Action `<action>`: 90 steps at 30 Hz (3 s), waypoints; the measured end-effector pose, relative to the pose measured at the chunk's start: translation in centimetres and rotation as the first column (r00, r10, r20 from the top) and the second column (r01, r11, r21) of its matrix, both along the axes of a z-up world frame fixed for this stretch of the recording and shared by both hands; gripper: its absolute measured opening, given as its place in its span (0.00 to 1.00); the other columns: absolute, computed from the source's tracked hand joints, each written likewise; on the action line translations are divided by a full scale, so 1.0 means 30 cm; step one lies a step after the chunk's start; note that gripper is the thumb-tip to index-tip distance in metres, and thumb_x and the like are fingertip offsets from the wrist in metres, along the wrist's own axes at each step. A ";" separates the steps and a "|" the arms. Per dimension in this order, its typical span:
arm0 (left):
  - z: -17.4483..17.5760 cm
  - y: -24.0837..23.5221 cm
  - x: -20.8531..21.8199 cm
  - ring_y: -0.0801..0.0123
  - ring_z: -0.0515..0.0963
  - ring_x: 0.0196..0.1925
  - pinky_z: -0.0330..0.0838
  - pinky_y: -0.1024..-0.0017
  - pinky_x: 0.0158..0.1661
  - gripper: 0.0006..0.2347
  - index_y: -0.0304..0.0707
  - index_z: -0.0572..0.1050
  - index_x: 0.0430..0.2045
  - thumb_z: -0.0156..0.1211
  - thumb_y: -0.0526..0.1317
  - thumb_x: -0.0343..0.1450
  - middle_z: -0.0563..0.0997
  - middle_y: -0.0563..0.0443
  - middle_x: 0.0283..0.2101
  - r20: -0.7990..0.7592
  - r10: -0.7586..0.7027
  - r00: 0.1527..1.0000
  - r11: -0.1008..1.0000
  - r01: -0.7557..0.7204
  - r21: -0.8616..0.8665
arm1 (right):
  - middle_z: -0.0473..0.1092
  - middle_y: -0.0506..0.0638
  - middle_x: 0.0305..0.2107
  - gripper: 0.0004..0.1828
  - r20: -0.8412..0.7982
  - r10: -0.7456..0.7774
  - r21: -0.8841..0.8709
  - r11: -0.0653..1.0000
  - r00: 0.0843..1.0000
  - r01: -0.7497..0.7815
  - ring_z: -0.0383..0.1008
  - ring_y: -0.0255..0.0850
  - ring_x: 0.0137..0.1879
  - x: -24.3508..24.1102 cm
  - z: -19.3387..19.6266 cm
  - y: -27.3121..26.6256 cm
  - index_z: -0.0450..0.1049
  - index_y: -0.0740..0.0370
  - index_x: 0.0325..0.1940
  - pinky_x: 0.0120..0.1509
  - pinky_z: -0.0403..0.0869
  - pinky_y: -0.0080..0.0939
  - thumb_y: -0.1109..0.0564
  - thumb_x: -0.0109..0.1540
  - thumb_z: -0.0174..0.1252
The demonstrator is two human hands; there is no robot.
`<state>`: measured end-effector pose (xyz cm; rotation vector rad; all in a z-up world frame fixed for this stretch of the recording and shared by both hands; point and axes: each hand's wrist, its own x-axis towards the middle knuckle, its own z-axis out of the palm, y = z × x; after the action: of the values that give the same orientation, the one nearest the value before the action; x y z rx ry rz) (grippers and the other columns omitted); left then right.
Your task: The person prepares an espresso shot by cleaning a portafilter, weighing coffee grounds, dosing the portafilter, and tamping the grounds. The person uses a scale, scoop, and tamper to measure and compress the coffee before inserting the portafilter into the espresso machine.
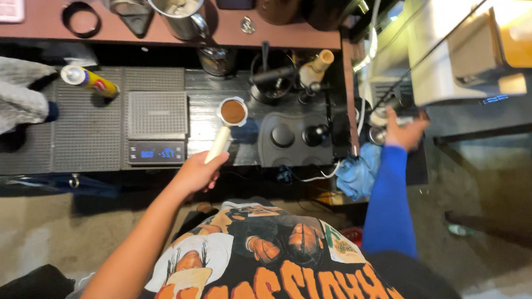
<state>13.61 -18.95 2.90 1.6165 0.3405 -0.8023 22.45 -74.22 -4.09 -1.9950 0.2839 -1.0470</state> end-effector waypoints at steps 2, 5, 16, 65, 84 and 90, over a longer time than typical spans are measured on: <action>0.004 0.002 0.014 0.75 0.71 0.14 0.62 0.74 0.15 0.16 0.36 0.73 0.27 0.58 0.53 0.72 0.71 0.55 0.17 0.022 0.005 1.000 1.000 -0.005 0.007 | 0.72 0.55 0.39 0.26 0.153 0.035 0.081 0.996 0.988 -0.048 0.74 0.39 0.43 -0.106 0.056 0.091 0.66 0.72 0.58 0.47 0.75 0.41 0.55 0.67 0.71; -0.012 0.009 0.011 0.74 0.70 0.13 0.62 0.74 0.14 0.16 0.37 0.73 0.28 0.58 0.52 0.72 0.71 0.54 0.17 0.016 0.017 1.000 1.000 -0.017 -0.018 | 0.70 0.53 0.25 0.12 -0.098 0.011 0.040 0.999 0.995 -0.007 0.70 0.34 0.29 -0.275 0.170 0.310 0.71 0.70 0.48 0.37 0.70 0.35 0.56 0.75 0.52; -0.106 0.004 0.033 0.75 0.72 0.14 0.65 0.75 0.15 0.16 0.35 0.73 0.33 0.59 0.51 0.73 0.72 0.55 0.17 -0.051 -0.008 0.999 0.996 0.003 -0.091 | 0.77 0.54 0.37 0.06 -0.128 0.641 0.287 0.755 0.757 -0.590 0.79 0.39 0.39 0.020 0.603 0.869 0.72 0.70 0.50 0.45 0.79 0.39 0.64 0.70 0.57; -0.066 0.253 0.198 0.73 0.74 0.13 0.66 0.74 0.14 0.16 0.36 0.75 0.31 0.59 0.52 0.71 0.75 0.54 0.17 0.046 -0.443 0.896 0.890 0.445 -0.097 | 0.73 0.60 0.55 0.36 -0.463 0.390 -0.211 0.824 0.796 -0.526 0.75 0.47 0.59 -0.195 0.514 1.260 0.69 0.64 0.63 0.65 0.73 0.41 0.59 0.52 0.73; 0.010 -0.100 0.190 0.72 0.74 0.14 0.65 0.73 0.14 0.17 0.34 0.75 0.33 0.58 0.53 0.72 0.74 0.54 0.17 0.035 -0.519 0.854 0.852 0.520 -0.060 | 0.71 0.63 0.59 0.48 -0.451 0.444 -0.120 0.829 0.774 -0.546 0.74 0.53 0.66 -0.193 0.522 1.005 0.56 0.65 0.74 0.69 0.72 0.45 0.59 0.54 0.72; 0.012 -0.161 0.185 0.72 0.74 0.13 0.64 0.73 0.14 0.17 0.34 0.75 0.34 0.59 0.53 0.72 0.73 0.54 0.16 0.030 -0.501 0.865 0.863 0.502 -0.057 | 0.71 0.62 0.58 0.50 -0.448 0.438 -0.157 0.820 0.779 -0.551 0.74 0.53 0.64 -0.189 0.512 0.935 0.55 0.64 0.74 0.69 0.72 0.46 0.59 0.52 0.73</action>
<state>19.18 -23.77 3.27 1.6705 -0.1318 -1.1809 16.79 -46.18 11.26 -2.3517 -0.2048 -0.3454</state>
